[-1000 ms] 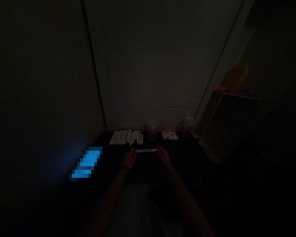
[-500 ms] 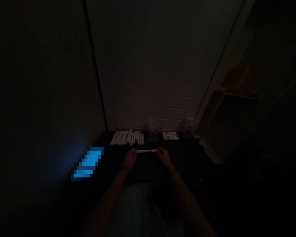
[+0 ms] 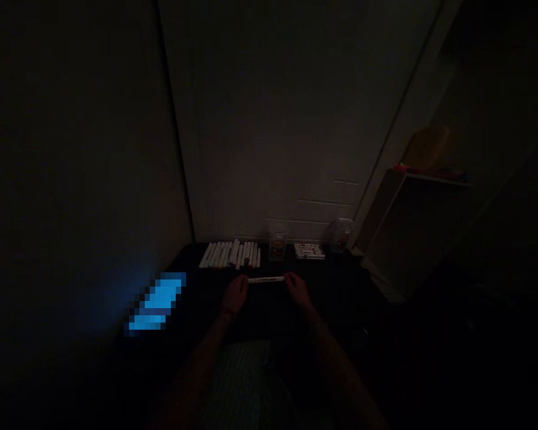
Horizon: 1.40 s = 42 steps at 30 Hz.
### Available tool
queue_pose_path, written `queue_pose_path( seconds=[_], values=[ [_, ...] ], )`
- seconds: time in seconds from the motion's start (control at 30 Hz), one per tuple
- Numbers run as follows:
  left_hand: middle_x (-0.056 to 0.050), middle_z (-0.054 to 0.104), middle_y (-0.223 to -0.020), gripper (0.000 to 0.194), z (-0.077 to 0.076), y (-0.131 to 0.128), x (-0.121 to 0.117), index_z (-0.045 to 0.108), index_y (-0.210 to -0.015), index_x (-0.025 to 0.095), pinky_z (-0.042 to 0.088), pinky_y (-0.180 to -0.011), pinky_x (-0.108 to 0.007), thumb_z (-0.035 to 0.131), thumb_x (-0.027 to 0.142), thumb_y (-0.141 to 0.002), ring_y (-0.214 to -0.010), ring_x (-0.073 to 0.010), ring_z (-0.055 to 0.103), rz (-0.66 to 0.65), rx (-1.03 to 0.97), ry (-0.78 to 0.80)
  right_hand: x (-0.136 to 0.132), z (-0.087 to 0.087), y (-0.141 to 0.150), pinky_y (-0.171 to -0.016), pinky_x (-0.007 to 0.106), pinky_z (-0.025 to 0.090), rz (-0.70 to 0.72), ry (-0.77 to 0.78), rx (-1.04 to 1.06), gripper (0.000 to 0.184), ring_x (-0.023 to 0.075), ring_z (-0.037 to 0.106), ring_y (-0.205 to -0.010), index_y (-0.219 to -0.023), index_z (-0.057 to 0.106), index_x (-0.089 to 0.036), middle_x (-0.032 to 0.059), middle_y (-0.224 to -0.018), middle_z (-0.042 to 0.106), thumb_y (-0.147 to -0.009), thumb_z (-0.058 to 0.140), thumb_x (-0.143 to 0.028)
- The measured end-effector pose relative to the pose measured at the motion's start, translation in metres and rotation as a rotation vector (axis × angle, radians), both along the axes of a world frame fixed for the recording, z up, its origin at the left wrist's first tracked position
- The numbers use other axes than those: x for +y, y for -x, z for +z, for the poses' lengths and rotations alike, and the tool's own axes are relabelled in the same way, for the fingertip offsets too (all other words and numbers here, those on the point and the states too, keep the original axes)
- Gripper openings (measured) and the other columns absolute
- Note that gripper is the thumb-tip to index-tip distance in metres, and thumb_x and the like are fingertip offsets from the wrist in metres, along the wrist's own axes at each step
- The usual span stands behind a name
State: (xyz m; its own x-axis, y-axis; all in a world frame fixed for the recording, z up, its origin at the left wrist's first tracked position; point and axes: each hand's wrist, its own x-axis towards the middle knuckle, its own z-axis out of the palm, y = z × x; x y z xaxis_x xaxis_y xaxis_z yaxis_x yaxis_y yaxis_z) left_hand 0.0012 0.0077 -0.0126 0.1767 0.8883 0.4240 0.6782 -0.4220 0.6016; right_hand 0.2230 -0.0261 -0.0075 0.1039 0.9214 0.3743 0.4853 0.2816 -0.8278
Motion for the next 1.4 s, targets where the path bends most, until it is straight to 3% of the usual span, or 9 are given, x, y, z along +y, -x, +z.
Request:
queue_pose_path(
  seconds=[0.33,0.67,1.03,1.4],
  values=[
    [-0.005,0.060,-0.089,0.025,0.008,-0.001,-0.006,0.052,-0.089,0.019,0.041,-0.079,-0.029,0.030,0.029,-0.083,-0.084,-0.0159,0.055,0.002,0.004,0.038,0.000,0.004,0.001,-0.059,0.021,0.041,-0.001,0.040,0.024,0.033,0.0113,0.054,-0.063,-0.091,0.059,-0.020,0.0002,-0.074,0.061,-0.084,0.033,-0.038],
    [-0.006,0.059,-0.092,0.027,0.003,-0.002,0.001,0.052,-0.091,0.018,0.040,-0.082,-0.029,0.030,0.029,-0.082,-0.088,-0.0165,0.054,0.029,0.014,0.019,-0.007,0.006,0.000,-0.063,0.021,0.041,-0.014,0.065,-0.009,0.032,0.0116,0.054,-0.070,-0.094,0.060,-0.020,0.0005,-0.080,0.062,-0.084,0.033,-0.036],
    [-0.006,0.060,-0.091,0.029,0.001,-0.001,0.003,0.053,-0.090,0.019,0.040,-0.080,-0.028,0.029,0.034,-0.083,-0.085,-0.0165,0.055,0.031,-0.032,0.039,-0.009,0.008,0.001,-0.060,0.021,0.041,0.004,0.067,-0.012,0.034,0.0115,0.054,-0.065,-0.102,0.054,-0.021,-0.0002,-0.072,0.059,-0.085,0.031,-0.038],
    [-0.004,0.063,-0.087,0.034,0.012,0.006,-0.002,0.055,-0.091,0.018,0.042,-0.076,-0.025,0.033,0.040,-0.080,-0.082,-0.0162,0.057,0.029,-0.215,0.086,-0.012,0.014,0.001,-0.067,0.023,0.042,0.049,0.102,-0.054,0.031,0.0129,0.055,-0.073,-0.095,0.058,-0.022,0.0004,-0.080,0.061,-0.083,0.034,-0.038]
  ],
)
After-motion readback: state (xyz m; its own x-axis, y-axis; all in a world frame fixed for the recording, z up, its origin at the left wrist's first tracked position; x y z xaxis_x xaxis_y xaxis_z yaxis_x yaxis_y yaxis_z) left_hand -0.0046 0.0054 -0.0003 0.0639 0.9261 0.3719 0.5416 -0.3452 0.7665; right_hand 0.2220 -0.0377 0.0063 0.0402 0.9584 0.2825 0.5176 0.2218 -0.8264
